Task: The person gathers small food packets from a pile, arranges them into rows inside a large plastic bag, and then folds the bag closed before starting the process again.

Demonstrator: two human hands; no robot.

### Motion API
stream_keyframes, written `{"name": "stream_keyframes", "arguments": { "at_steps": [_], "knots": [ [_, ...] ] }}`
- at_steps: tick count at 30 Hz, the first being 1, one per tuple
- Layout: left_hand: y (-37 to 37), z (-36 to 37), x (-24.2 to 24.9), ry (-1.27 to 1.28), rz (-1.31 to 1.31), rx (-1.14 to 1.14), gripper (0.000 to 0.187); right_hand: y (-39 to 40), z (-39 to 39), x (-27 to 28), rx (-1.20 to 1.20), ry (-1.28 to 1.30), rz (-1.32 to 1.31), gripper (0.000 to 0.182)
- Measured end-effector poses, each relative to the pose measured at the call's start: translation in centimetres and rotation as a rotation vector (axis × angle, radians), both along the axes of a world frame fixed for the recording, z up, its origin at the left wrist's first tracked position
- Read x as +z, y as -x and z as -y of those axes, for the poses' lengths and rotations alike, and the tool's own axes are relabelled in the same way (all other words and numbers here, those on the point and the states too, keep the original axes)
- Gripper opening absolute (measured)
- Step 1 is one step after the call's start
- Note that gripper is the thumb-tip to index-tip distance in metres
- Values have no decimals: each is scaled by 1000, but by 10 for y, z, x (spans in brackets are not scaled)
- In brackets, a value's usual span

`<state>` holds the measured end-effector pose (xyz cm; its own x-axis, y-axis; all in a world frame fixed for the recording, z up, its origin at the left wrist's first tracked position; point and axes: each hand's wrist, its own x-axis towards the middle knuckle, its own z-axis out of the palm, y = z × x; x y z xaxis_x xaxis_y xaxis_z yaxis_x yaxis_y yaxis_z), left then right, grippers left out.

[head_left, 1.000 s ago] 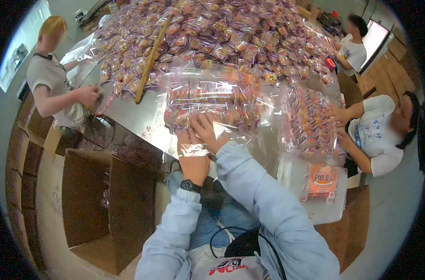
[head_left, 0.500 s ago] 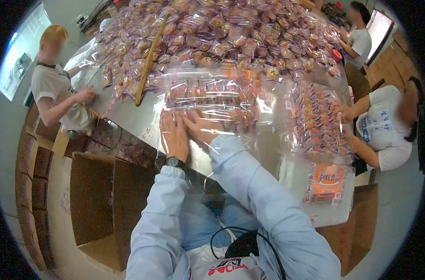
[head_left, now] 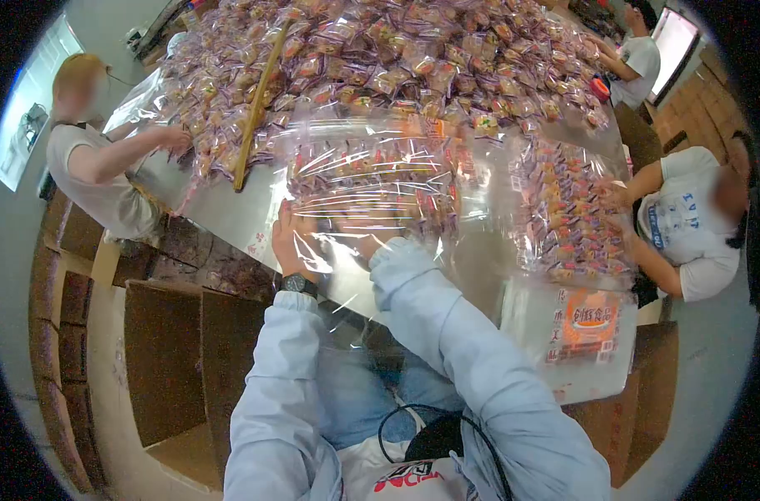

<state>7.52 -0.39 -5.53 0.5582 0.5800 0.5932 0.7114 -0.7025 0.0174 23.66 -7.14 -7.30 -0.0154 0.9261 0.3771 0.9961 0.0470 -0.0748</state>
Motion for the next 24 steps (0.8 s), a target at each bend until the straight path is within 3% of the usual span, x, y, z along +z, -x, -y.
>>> {"name": "stream_keyframes", "arguments": {
  "at_steps": [3,9,10,11,15,18,21,23,24],
  "knots": [
    [-3,-3,1,68,38,9,42,1,-3,0,-10,-10,5,63],
    [-9,14,3,-9,-143,102,59,11,16,4,-8,-53,1,64],
    [-16,18,5,68,-139,147,60,15,29,16,-44,-135,176,65],
    [-16,21,5,52,-137,135,61,16,47,29,74,-133,-70,64],
    [-5,47,4,107,-132,57,66,21,128,35,223,105,-136,47],
    [-3,62,5,125,-77,-36,73,18,177,52,303,-94,-139,34],
    [-6,59,-2,155,-35,-31,60,9,212,50,318,10,-275,29],
    [-10,59,6,164,-11,-30,39,4,233,51,293,77,-339,25],
    [-8,68,20,207,-53,-41,52,0,242,52,284,108,-371,23]
  ]
}}
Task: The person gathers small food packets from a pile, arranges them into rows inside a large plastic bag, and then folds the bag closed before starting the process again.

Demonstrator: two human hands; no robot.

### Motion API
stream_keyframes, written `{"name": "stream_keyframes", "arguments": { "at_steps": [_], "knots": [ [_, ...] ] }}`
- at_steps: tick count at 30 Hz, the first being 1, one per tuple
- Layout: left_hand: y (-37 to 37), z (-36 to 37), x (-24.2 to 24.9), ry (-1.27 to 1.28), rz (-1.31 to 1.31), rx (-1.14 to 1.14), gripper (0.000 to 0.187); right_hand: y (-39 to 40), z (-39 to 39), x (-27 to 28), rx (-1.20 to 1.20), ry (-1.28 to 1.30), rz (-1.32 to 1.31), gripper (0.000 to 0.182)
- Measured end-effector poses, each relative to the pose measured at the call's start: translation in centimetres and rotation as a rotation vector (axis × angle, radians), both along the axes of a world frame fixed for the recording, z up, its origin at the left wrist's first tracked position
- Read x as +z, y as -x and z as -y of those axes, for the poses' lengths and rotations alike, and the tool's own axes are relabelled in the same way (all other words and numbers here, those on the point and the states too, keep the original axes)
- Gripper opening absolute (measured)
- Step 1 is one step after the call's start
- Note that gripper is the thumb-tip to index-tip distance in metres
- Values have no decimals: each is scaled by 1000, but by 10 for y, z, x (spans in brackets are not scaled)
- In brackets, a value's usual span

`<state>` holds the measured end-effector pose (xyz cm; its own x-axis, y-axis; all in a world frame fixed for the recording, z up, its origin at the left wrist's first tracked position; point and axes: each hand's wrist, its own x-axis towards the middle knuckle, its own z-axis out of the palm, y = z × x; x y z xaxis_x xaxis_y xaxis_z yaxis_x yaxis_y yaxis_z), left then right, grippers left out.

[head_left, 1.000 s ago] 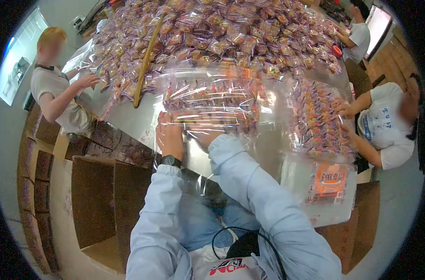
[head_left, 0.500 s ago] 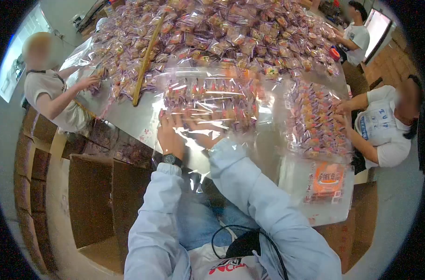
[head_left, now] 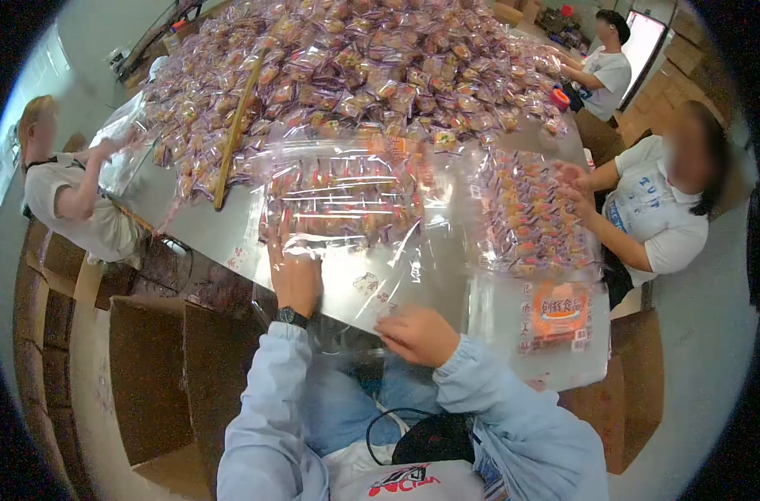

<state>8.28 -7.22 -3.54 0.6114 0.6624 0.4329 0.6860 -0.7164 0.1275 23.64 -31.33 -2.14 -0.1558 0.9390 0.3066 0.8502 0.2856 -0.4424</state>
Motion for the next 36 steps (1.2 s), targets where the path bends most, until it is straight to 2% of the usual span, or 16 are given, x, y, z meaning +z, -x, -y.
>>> {"name": "stream_keyframes", "arguments": {
  "at_steps": [1,3,4,7,8,11,13,15,16,18,22,26,29,30,32,36],
  "knots": [
    [-1,6,1,-24,-2,0,56,-3,4,5,-5,36,-28,21],
    [-3,17,-3,-66,-7,-1,65,-11,13,25,-47,-130,-22,18],
    [-3,24,-8,19,-66,-9,69,-18,12,37,-73,-171,-26,19],
    [-14,27,-28,4,146,-135,72,-54,-2,78,-186,-276,-13,19],
    [-21,27,-22,365,-102,-17,71,-72,-17,77,-305,-309,-93,21],
    [-33,17,-20,-10,-23,-140,78,-133,-83,88,-526,-334,-239,25],
    [-40,15,-11,-36,-5,-112,71,-173,-125,96,-564,-262,-317,30],
    [-51,12,-25,-100,85,-66,67,-238,-165,71,-669,-260,-4,44],
    [-57,13,-23,-65,138,-43,56,-265,-180,61,-732,-213,78,51],
    [-63,12,-25,-98,162,-29,50,-306,-207,41,-844,-118,244,68],
    [-68,8,-23,-89,229,-13,40,-342,-258,-8,-1039,72,154,97],
    [-68,7,-24,-64,189,-18,42,-337,-273,-21,-1135,246,271,73],
    [-65,7,-28,-58,159,-46,43,-373,-280,-29,-1042,48,364,65],
    [-62,6,-25,-48,134,-68,44,-369,-283,-12,-999,-107,260,56],
    [-64,6,-28,-53,116,-45,43,-395,-303,6,-854,-401,265,58],
    [-62,8,-38,-43,64,-52,44,-411,-370,31,-844,-343,201,69]
  ]
}}
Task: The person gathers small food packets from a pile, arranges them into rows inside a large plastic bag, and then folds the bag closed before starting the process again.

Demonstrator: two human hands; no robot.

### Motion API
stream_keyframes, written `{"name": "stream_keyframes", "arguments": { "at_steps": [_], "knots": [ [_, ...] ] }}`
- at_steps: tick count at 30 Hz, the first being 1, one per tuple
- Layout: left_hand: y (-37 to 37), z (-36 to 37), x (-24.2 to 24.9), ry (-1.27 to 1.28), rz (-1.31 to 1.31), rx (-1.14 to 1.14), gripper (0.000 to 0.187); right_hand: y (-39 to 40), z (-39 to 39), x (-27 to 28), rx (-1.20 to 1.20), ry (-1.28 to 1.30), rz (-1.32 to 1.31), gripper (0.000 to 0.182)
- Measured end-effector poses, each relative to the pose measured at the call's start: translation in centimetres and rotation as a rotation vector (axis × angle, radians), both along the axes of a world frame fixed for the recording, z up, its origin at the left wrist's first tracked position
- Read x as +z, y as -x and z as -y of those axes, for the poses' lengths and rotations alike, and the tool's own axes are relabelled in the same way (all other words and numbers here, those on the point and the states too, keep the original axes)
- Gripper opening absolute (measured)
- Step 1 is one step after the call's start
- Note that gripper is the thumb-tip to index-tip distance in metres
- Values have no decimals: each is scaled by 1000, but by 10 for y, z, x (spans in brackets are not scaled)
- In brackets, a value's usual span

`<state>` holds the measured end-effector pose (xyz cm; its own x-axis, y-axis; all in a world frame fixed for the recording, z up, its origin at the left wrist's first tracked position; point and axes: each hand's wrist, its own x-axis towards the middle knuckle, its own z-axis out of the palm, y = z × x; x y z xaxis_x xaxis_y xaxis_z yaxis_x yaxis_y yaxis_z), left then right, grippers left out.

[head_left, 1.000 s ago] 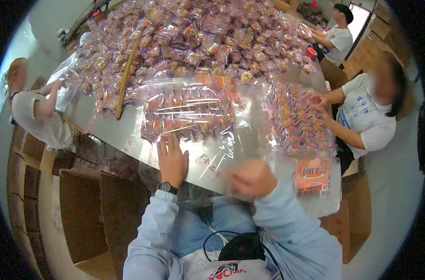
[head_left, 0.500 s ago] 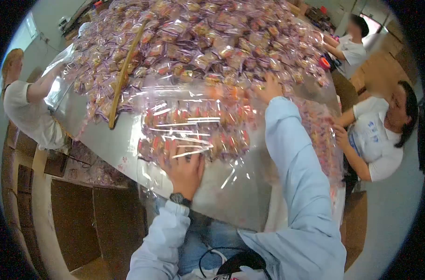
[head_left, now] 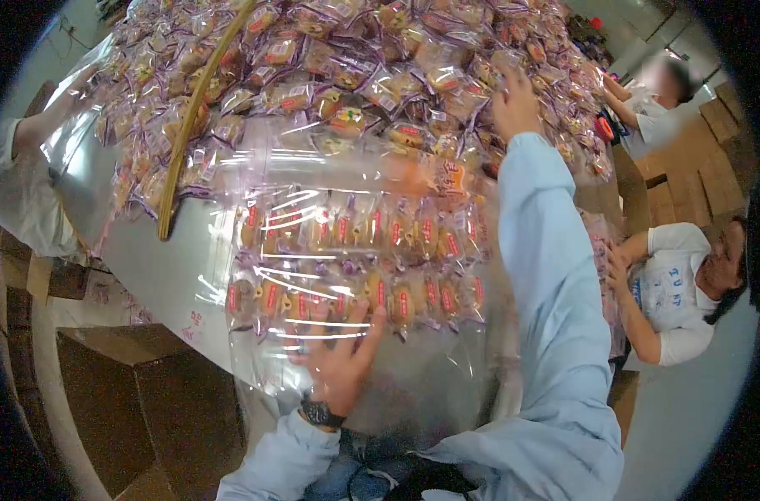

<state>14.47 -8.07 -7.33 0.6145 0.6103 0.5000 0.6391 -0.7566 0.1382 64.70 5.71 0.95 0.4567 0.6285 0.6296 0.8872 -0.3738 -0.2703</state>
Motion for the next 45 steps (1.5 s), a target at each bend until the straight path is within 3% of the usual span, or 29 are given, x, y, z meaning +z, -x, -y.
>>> {"name": "stream_keyframes", "arguments": {
  "at_steps": [2,5,8,11,15,18,22,29,30,34,38,45],
  "knots": [
    [2,-2,2,11,-24,-25,45,9,-36,-4,26,98,-116,79],
    [-5,5,5,75,7,18,47,78,-58,10,-195,409,-166,99],
    [-5,4,-4,66,67,-12,53,93,-78,11,-316,652,-4,106],
    [-6,-2,-2,44,98,-32,52,97,-90,19,-367,785,-14,102],
    [-5,-1,9,27,95,-8,49,94,-91,13,-356,773,15,87],
    [-2,-4,17,130,92,-71,48,100,-87,0,-269,591,-1,71],
    [-3,-4,9,85,137,-69,48,116,-74,-6,-249,531,-51,81],
    [-12,-2,-5,-97,142,12,50,100,-87,-38,114,250,-45,98],
    [-11,-2,-5,-53,126,-4,52,105,-88,-33,126,286,-98,115],
    [-10,1,1,13,89,-9,49,141,-98,2,-8,631,-80,144],
    [-12,1,-6,32,126,-24,50,149,-108,10,27,727,-132,139],
    [-8,0,-8,-56,22,34,40,129,-107,-1,141,609,-79,121]
  ]
}}
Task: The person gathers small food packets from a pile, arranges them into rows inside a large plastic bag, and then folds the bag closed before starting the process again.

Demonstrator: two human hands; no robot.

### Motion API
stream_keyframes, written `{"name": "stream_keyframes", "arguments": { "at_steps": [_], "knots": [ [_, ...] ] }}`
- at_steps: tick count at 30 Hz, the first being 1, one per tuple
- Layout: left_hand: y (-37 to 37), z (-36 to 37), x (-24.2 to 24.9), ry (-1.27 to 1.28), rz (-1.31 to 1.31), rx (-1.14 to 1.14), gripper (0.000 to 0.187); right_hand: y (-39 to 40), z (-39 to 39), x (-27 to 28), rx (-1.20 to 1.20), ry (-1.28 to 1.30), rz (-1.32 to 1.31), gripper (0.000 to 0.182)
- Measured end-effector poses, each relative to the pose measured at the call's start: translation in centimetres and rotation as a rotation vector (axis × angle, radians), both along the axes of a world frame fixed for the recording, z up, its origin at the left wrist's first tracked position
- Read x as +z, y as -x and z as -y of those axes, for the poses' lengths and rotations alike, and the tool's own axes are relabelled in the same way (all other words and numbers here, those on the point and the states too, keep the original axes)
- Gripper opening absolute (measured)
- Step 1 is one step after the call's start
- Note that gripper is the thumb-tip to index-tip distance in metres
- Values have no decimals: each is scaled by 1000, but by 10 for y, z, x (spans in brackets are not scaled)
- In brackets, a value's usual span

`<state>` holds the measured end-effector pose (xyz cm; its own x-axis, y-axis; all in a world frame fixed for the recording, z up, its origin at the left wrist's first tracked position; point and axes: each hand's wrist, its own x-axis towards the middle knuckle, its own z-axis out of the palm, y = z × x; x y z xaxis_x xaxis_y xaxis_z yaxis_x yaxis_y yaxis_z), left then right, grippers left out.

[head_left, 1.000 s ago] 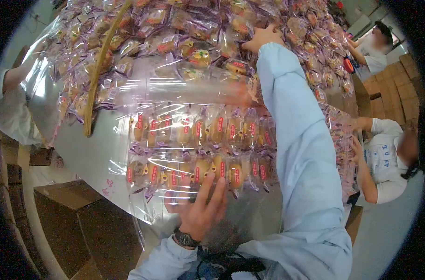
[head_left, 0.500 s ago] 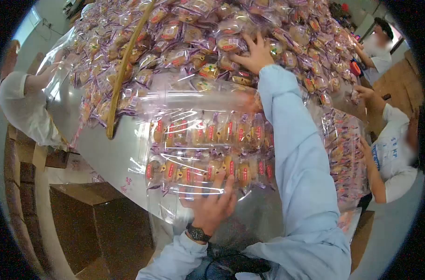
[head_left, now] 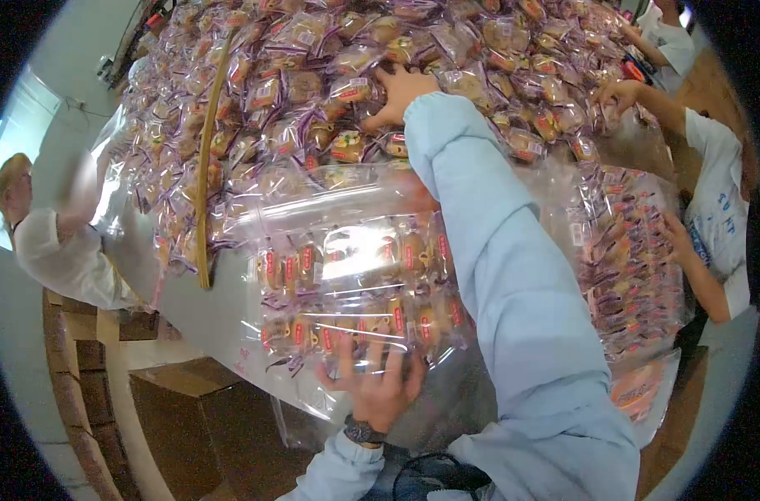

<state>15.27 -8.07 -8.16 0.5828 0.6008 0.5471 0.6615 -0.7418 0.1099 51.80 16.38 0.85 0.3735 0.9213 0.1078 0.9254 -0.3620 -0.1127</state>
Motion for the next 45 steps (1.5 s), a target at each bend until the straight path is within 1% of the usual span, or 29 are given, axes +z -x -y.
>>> {"name": "stream_keyframes", "arguments": {
  "at_steps": [3,6,7,10,14,20,23,26,29,32,33,36,37,38,41,43,45],
  "knots": [
    [0,0,3,12,-7,4,39,0,0,8,15,70,-17,118],
    [-3,0,1,11,4,31,42,5,-5,22,-5,159,-40,117],
    [-3,-1,1,10,20,10,46,7,-8,28,-15,193,-44,117],
    [-5,-3,3,-32,-49,9,64,9,-12,25,-54,184,-87,115],
    [-4,-1,10,30,-42,-3,64,3,1,30,28,162,-118,111],
    [-7,-3,-1,-13,27,3,63,-1,10,25,56,110,-100,115],
    [-6,-3,1,31,20,2,62,-4,9,23,80,104,-87,114],
    [-9,-5,5,-25,41,-18,60,-2,23,40,128,92,-178,113],
    [-14,-1,3,53,126,37,39,7,24,34,94,137,-203,107],
    [-12,-2,8,66,92,12,41,13,13,7,176,53,-109,98],
    [-12,-2,9,58,95,14,42,23,17,17,193,125,-60,92],
    [-13,-2,11,41,96,8,44,23,14,18,222,145,-48,87],
    [-13,-2,10,42,96,5,44,24,16,19,222,138,-81,80],
    [-13,-3,10,43,99,4,45,20,15,17,233,98,-105,78],
    [-10,-2,11,49,39,-28,63,2,16,11,247,-6,-195,72],
    [-8,-2,8,53,46,-30,63,-4,26,17,219,-61,-290,67],
    [-10,-2,8,60,51,-21,62,-31,19,-2,338,-186,-396,64]
  ]
}}
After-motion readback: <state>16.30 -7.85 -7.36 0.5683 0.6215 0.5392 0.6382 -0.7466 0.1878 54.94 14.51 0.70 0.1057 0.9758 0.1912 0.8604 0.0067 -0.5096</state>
